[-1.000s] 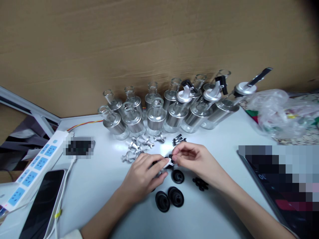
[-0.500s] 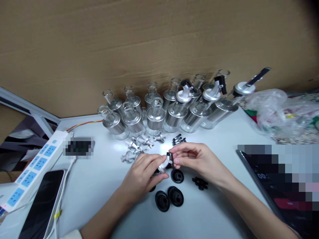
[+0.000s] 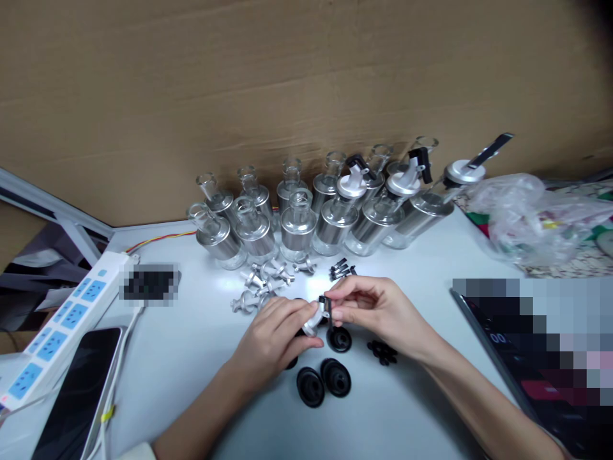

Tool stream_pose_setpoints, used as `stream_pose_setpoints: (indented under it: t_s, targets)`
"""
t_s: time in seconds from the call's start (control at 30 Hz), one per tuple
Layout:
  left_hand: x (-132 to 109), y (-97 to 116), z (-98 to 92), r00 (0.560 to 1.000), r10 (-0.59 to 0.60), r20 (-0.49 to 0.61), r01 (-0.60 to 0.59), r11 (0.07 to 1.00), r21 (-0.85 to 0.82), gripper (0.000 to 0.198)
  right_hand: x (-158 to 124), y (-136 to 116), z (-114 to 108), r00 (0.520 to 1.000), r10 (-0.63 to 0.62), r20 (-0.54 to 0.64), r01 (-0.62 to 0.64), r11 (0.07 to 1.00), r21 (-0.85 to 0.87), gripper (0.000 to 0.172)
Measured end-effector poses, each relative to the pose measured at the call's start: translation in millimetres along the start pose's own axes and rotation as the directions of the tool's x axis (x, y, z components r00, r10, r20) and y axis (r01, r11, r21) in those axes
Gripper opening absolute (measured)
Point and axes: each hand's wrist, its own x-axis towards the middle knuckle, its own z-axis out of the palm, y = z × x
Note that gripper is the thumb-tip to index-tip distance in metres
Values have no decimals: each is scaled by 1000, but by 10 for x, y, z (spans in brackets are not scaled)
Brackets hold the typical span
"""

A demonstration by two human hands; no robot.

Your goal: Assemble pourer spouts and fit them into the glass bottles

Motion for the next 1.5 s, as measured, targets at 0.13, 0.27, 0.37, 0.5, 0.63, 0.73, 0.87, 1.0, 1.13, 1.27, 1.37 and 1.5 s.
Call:
stream_pose_setpoints:
  t_s: [0.13, 0.27, 0.37, 0.5, 0.63, 0.73, 0.87, 1.0, 1.13, 1.27, 1.37, 1.5]
  targets:
    - [-1, 14, -12, 1000, -11, 16, 11, 1000, -16, 34, -7, 19, 6, 1000, 6, -7, -6, 1000, -5, 28]
    - [5, 40, -33, 1000, -24, 8, 24, 999, -38, 36, -28, 18, 6, 1000, -28, 4, 28, 999, -19, 29]
    - [20, 51, -40, 1000, 17, -8, -17, 999, -33, 36, -34, 11, -11, 997, -80, 18, 81, 996, -30, 26]
    - [49, 47, -41, 997, 76, 7, -76, 997, 6, 32, -16, 23, -51, 996, -76, 51, 76, 997, -9, 26]
    - [68, 49, -44, 997, 77, 21, -77, 997, 8, 31, -16, 20, -71, 981, 1, 194, -1, 1000, 0, 23]
    - [71, 56, -35, 996, 79, 28, -79, 997, -5, 30, -37, -16, -67, 970, 26, 241, -22, 1000, -21, 25]
    - [64, 56, -13, 996, 76, 35, -76, 997, -23, 31, -65, -66, -57, 958, 40, 284, -25, 998, -57, 27]
    - [52, 51, -1, 996, 70, 53, -68, 997, -42, 32, -72, -62, -64, 952, 29, 306, -10, 998, -65, 30]
    - [47, 50, -6, 995, 73, 62, -71, 997, -43, 32, -68, -35, -81, 943, -9, 331, 34, 997, -68, 31]
    - [45, 45, -15, 995, 68, 79, -65, 997, -36, 33, -68, -20, -89, 946, -9, 324, 41, 995, -92, 28]
    - [44, 45, -19, 995, 65, 82, -63, 998, -19, 33, -67, -16, -92, 950, -13, 312, 49, 993, -107, 27]
    - [42, 58, -26, 995, 67, 80, -67, 998, 0, 33, -70, -20, -92, 950, -39, 309, 72, 993, -97, 27]
